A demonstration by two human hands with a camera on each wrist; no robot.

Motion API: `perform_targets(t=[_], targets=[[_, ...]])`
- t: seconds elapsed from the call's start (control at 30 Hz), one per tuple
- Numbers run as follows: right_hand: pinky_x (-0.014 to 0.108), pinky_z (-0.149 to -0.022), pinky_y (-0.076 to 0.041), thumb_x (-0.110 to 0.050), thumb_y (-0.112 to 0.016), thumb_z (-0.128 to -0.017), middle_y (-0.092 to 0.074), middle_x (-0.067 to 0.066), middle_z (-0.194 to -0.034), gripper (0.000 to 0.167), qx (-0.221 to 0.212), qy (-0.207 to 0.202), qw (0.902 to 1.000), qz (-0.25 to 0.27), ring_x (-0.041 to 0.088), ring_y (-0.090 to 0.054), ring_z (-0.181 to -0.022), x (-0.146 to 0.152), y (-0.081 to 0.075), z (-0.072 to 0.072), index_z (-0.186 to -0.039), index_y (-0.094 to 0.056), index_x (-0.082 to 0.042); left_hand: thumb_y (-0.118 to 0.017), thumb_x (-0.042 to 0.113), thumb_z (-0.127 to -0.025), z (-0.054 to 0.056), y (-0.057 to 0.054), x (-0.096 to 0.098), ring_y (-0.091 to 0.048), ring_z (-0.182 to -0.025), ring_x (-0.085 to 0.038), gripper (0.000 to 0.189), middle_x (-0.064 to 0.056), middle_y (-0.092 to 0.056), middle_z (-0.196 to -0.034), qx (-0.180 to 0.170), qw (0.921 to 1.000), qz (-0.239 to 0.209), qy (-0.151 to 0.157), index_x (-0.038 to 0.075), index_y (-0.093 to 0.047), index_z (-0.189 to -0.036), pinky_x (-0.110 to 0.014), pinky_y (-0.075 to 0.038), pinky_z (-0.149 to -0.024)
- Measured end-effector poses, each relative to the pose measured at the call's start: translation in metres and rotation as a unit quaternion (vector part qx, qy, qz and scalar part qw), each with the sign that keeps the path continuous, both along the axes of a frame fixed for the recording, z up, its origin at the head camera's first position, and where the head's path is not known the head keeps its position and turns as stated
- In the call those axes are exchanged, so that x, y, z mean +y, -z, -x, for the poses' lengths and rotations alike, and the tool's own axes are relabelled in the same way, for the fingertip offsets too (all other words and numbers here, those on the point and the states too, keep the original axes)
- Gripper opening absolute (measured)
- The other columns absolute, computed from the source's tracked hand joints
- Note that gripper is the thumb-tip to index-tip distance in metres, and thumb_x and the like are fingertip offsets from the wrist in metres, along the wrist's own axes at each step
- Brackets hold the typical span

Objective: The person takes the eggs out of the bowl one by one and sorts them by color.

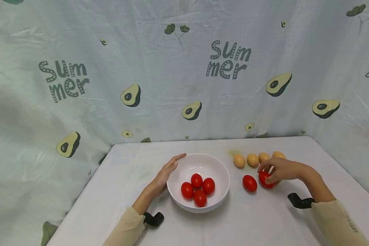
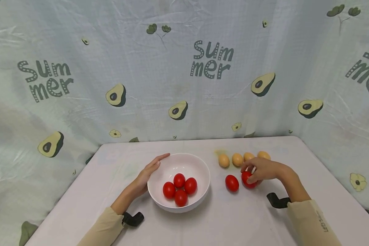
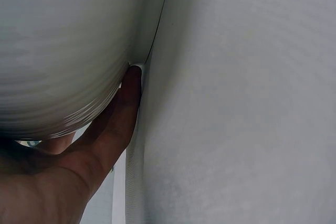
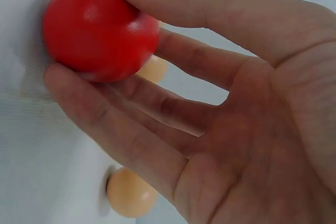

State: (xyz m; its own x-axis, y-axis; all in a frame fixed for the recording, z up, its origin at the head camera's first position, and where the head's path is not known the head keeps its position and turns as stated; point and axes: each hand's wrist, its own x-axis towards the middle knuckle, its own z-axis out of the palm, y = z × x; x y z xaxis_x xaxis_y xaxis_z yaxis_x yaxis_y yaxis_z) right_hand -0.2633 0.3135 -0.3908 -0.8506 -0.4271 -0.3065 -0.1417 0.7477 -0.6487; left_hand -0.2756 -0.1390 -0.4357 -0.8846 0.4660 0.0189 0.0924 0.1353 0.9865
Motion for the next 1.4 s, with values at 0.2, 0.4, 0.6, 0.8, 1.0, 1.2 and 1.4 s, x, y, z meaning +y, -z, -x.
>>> perform_targets(t=[0.2,0.4,0.6,0.8,1.0,1.2,1.4], targets=[[0.036,-0.078,-0.063,-0.01,-0.077,-0.086,-0.065,0.01,-0.114,0.043,-0.017,0.015,0.9997,-0.004,0.021,-0.061,-0.096,-0.0023,-0.0022,-0.0019,-0.126,-0.065,0.0,-0.025,0.029,-0.113,0.0009,-0.0003,0.0002,-0.033,-0.155,-0.029,0.05,-0.003,-0.029,-0.17,-0.003,0.9998,-0.018,0.01,0.02,-0.033,-0.162,-0.043,-0.036,-0.124],[0.037,-0.079,-0.062,-0.011,-0.077,-0.085,-0.066,0.01,-0.115,0.047,-0.01,0.004,0.9998,-0.019,0.022,-0.06,-0.099,-0.0035,-0.0025,-0.0021,-0.129,-0.065,0.0,-0.025,0.03,-0.113,0.0011,0.0003,0.0006,-0.033,-0.155,-0.029,0.051,-0.003,-0.029,-0.17,-0.003,0.9998,-0.016,0.011,0.019,-0.032,-0.163,-0.042,-0.037,-0.124],[0.041,-0.083,-0.059,-0.013,-0.082,-0.081,-0.063,0.011,-0.119,0.055,-0.008,-0.004,0.9991,-0.041,0.025,-0.057,-0.107,-0.0048,-0.0021,-0.0006,-0.131,-0.062,-0.002,-0.025,0.031,-0.113,0.0006,0.0012,0.0,-0.031,-0.156,-0.028,0.051,-0.003,-0.028,-0.17,-0.005,0.9998,-0.015,0.008,0.018,-0.031,-0.163,-0.047,-0.033,-0.126],[0.042,-0.085,-0.059,-0.014,-0.084,-0.079,-0.063,0.009,-0.119,0.055,-0.013,-0.005,0.9987,-0.049,0.025,-0.057,-0.107,-0.0052,-0.0027,-0.0007,-0.129,-0.062,-0.005,-0.027,0.033,-0.113,0.0018,0.0013,-0.0002,-0.029,-0.157,-0.027,0.049,-0.001,-0.028,-0.171,-0.003,0.9999,-0.013,0.003,0.024,-0.036,-0.161,-0.048,-0.032,-0.126],[0.041,-0.084,-0.058,-0.015,-0.085,-0.078,-0.062,0.009,-0.118,0.057,-0.018,-0.007,0.9988,-0.046,0.024,-0.057,-0.106,-0.0052,-0.0039,-0.0011,-0.131,-0.062,-0.008,-0.026,0.033,-0.113,0.0019,0.0007,-0.0004,-0.029,-0.157,-0.028,0.05,-0.001,-0.027,-0.171,-0.004,0.9999,-0.013,0.008,0.024,-0.035,-0.161,-0.047,-0.033,-0.126],[0.041,-0.084,-0.058,-0.015,-0.085,-0.079,-0.061,0.009,-0.119,0.059,-0.024,-0.003,0.9986,-0.046,0.025,-0.056,-0.106,-0.0047,-0.0044,-0.0012,-0.133,-0.06,-0.009,-0.026,0.032,-0.113,0.0015,0.0005,0.0,-0.03,-0.156,-0.027,0.049,-0.001,-0.027,-0.171,-0.005,0.9999,-0.015,0.006,0.024,-0.035,-0.161,-0.047,-0.033,-0.126],[0.043,-0.085,-0.059,-0.015,-0.085,-0.079,-0.061,0.011,-0.12,0.063,-0.034,0.006,0.9984,-0.045,0.026,-0.057,-0.108,-0.0042,-0.0063,-0.0022,-0.135,-0.058,-0.008,-0.026,0.031,-0.113,0.0013,0.0012,-0.0001,-0.031,-0.156,-0.028,0.05,-0.002,-0.028,-0.171,-0.004,0.9998,-0.016,0.009,0.023,-0.035,-0.161,-0.047,-0.032,-0.126]])
